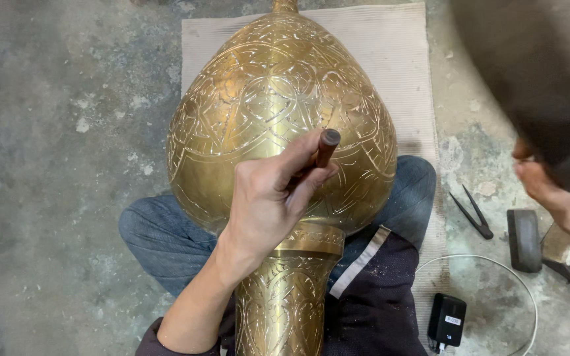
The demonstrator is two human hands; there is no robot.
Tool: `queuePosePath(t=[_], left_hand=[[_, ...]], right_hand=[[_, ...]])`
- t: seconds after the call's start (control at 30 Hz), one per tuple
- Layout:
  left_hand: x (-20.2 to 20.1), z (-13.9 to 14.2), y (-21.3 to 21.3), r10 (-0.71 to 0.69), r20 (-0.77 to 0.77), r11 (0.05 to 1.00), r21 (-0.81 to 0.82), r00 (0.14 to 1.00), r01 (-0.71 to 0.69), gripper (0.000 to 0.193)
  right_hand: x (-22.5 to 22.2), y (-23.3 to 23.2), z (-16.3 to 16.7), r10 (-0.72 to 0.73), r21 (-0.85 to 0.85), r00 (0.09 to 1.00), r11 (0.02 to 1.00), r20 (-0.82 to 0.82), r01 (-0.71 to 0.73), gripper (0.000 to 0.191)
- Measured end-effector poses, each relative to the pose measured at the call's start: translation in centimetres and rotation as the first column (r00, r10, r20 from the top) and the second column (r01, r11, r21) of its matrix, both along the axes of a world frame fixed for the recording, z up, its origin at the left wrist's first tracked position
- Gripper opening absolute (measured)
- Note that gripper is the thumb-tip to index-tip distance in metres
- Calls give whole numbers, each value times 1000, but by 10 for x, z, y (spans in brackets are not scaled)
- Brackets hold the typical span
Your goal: The person sits on the floor with a large engraved brass vessel braced against their body. They hold a punch against the brass surface and repeatedly strike it with a mallet, repositioning the punch to chase decorative patterns into the metal.
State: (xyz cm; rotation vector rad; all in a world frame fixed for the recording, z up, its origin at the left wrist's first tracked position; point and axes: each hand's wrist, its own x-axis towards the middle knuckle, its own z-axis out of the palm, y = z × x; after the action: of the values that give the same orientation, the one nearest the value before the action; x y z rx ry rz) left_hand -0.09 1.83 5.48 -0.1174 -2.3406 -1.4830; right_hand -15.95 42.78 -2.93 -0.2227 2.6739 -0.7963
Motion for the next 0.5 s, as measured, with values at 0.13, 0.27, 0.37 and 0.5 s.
queuePosePath(t=[0.13, 0.27, 0.37, 0.5], left_hand=[[0, -2, 0, 7, 42, 1000, -29, 999, -6, 29], [2, 0, 1, -2, 41, 1000, -11, 999, 3, 25], [5, 0, 3, 35, 47, 999, -21, 998, -34, 29], [6, -2, 5, 41, 8, 999, 30, 999, -42, 35]], right_hand=[[-1, 0, 3, 9, 10, 1000, 1000, -4, -8, 16], [-2, 1, 5, 26, 19, 1000, 999, -9, -26, 18], [-2, 1, 9, 38, 25, 999, 999, -23, -37, 19], [-1, -3, 16, 66, 40, 997, 997, -30, -65, 21]])
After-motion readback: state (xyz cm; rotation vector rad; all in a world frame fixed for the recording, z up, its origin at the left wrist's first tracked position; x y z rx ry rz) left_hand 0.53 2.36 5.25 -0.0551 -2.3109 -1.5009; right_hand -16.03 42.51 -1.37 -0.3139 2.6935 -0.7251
